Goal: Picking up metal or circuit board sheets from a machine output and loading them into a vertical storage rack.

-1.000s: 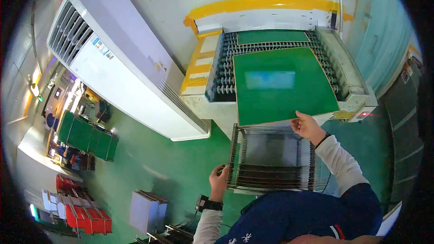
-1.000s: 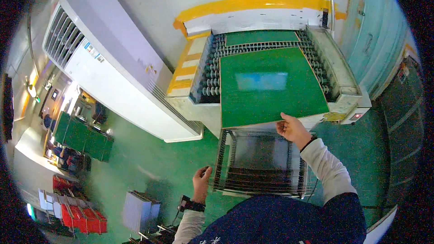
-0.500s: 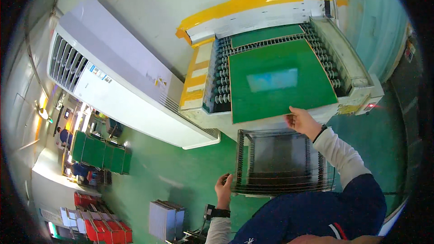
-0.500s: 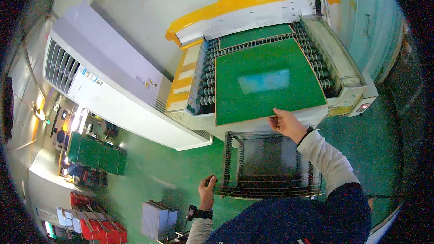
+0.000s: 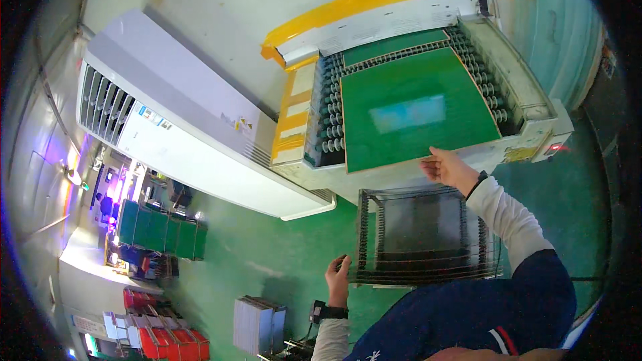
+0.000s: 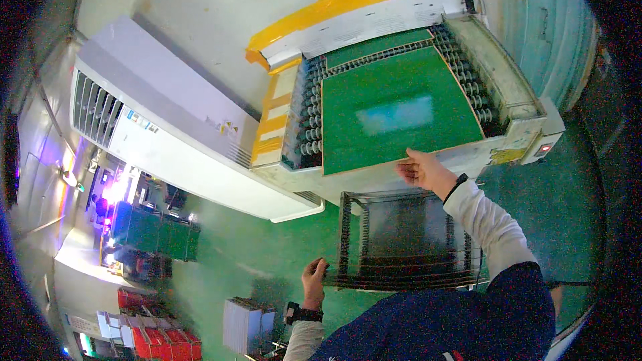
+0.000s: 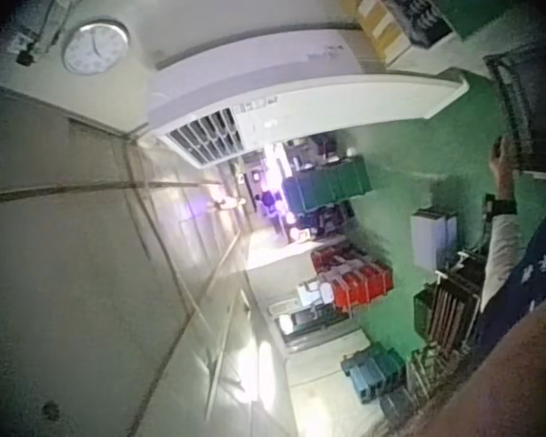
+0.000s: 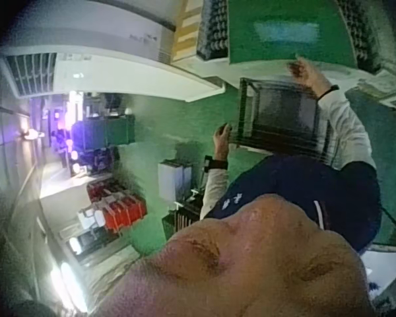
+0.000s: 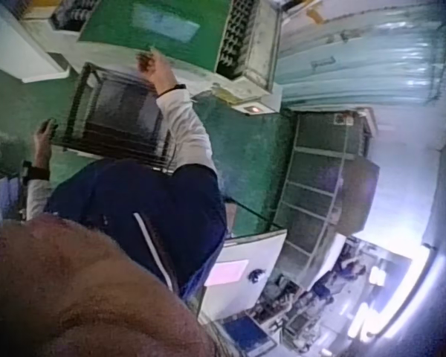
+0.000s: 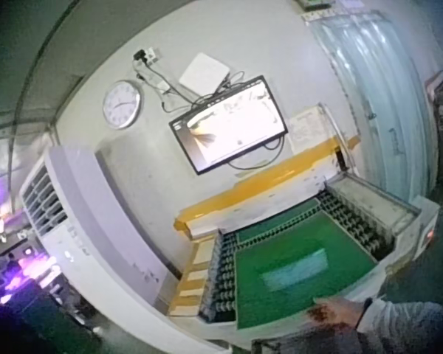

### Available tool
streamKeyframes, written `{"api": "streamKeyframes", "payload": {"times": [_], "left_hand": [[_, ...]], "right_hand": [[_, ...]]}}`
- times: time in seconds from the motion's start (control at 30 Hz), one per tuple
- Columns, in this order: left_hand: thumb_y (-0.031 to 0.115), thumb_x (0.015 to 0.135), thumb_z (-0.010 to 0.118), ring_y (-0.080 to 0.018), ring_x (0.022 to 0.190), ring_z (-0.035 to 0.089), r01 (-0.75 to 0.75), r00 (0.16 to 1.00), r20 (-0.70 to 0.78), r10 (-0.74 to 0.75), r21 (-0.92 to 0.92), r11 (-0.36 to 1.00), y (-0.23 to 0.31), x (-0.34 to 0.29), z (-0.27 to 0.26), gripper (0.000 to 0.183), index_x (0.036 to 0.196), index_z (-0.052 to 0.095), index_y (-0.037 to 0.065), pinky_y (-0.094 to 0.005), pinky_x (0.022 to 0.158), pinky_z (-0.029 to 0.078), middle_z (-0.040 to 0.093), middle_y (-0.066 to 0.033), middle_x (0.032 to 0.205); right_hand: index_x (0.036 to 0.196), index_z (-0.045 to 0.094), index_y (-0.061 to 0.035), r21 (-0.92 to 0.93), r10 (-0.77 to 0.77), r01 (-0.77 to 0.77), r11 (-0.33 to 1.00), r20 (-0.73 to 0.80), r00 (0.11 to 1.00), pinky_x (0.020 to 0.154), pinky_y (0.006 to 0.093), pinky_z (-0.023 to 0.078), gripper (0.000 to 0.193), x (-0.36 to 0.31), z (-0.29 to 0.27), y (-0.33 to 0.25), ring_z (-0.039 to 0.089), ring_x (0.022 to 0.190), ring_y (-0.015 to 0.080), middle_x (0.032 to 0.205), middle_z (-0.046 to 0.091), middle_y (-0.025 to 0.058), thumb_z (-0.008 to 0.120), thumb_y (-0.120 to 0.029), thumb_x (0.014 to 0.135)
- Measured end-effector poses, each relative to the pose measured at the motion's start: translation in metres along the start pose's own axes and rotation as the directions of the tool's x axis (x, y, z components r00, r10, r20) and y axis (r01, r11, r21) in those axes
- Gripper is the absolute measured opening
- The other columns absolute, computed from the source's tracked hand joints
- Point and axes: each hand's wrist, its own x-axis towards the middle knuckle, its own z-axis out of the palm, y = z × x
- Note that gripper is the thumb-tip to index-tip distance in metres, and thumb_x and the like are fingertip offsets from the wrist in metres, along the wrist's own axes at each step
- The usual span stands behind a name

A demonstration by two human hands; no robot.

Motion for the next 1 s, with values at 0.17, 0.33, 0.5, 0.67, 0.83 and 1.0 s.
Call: {"api": "streamKeyframes", "payload": {"times": [0.17, 0.33, 0.5, 0.67, 0.83, 1.0], "left_hand": [[0.021, 0.083, 0.066, -0.0107, 0.081, 0.057, 0.045, 0.998, 0.030, -0.047, 0.066, 0.997, -0.008, 0.005, -0.006, 0.031, 0.102, 0.062, -0.002, -0.0233, 0.070, 0.044, 0.063, -0.0045, 0.090], [0.023, 0.082, 0.067, -0.0109, 0.083, 0.056, 0.039, 0.999, 0.024, -0.041, 0.077, 0.996, 0.001, 0.000, -0.002, 0.033, 0.103, 0.062, -0.003, -0.0242, 0.073, 0.044, 0.063, -0.0053, 0.091], [0.025, 0.082, 0.068, -0.0119, 0.085, 0.056, 0.035, 0.998, 0.056, -0.035, 0.008, 0.999, -0.018, 0.006, -0.011, 0.036, 0.105, 0.061, -0.002, -0.0251, 0.075, 0.044, 0.063, -0.0055, 0.093], [0.027, 0.082, 0.067, -0.0122, 0.088, 0.056, 0.052, 0.997, 0.053, -0.053, 0.035, 0.998, -0.016, 0.005, -0.009, 0.038, 0.106, 0.061, -0.002, -0.0254, 0.074, 0.044, 0.063, -0.0054, 0.095], [0.028, 0.083, 0.067, -0.0120, 0.088, 0.056, 0.060, 0.996, 0.061, -0.065, 0.084, 0.995, -0.008, 0.002, -0.010, 0.038, 0.107, 0.061, -0.001, -0.0257, 0.075, 0.044, 0.063, -0.0057, 0.095], [0.028, 0.083, 0.067, -0.0116, 0.085, 0.056, 0.054, 0.998, 0.038, -0.056, 0.049, 0.997, 0.002, -0.003, -0.006, 0.038, 0.106, 0.061, -0.001, -0.0252, 0.074, 0.044, 0.063, -0.0052, 0.094]], "right_hand": [[0.097, 0.059, -0.0023, 0.018, 0.008, -0.008, 1.000, -0.002, 1.000, 0.068, 0.0336, 0.049, 0.040, 0.002, 0.000, -0.001, 0.058, 0.080, 0.0188, 0.093, 0.063, 0.0102, 0.053, -0.041, 0.088], [0.094, 0.061, -0.0034, -0.050, 0.009, -0.008, 0.999, 0.010, 1.000, 0.064, 0.0308, 0.048, 0.037, -0.006, 0.003, 0.005, 0.058, 0.072, 0.0163, 0.086, 0.064, 0.0075, 0.052, -0.039, 0.089], [0.088, 0.063, -0.0045, -0.504, 0.047, 0.057, 0.862, 0.190, 0.981, 0.062, 0.0302, 0.049, 0.038, -0.046, 0.020, 0.038, 0.062, 0.070, 0.0167, 0.075, 0.065, 0.0063, 0.053, -0.042, 0.088], [0.100, 0.065, -0.0042, -0.860, 0.240, 0.500, 0.104, 0.510, 0.826, 0.072, 0.0339, 0.049, 0.051, -0.081, 0.016, 0.084, 0.063, 0.080, 0.0249, 0.086, 0.067, 0.0108, 0.055, -0.051, 0.084], [0.104, 0.064, -0.0057, -0.921, 0.334, 0.383, -0.068, 0.341, 0.879, 0.080, 0.0387, 0.046, 0.059, -0.110, 0.015, 0.109, 0.060, 0.093, 0.0304, 0.100, 0.064, 0.0158, 0.048, -0.059, 0.083], [0.101, 0.065, -0.0059, -0.939, 0.235, 0.332, -0.088, 0.304, 0.923, 0.077, 0.0428, 0.046, 0.059, -0.116, 0.006, 0.124, 0.060, 0.089, 0.0350, 0.095, 0.064, 0.0176, 0.047, -0.059, 0.084]]}}
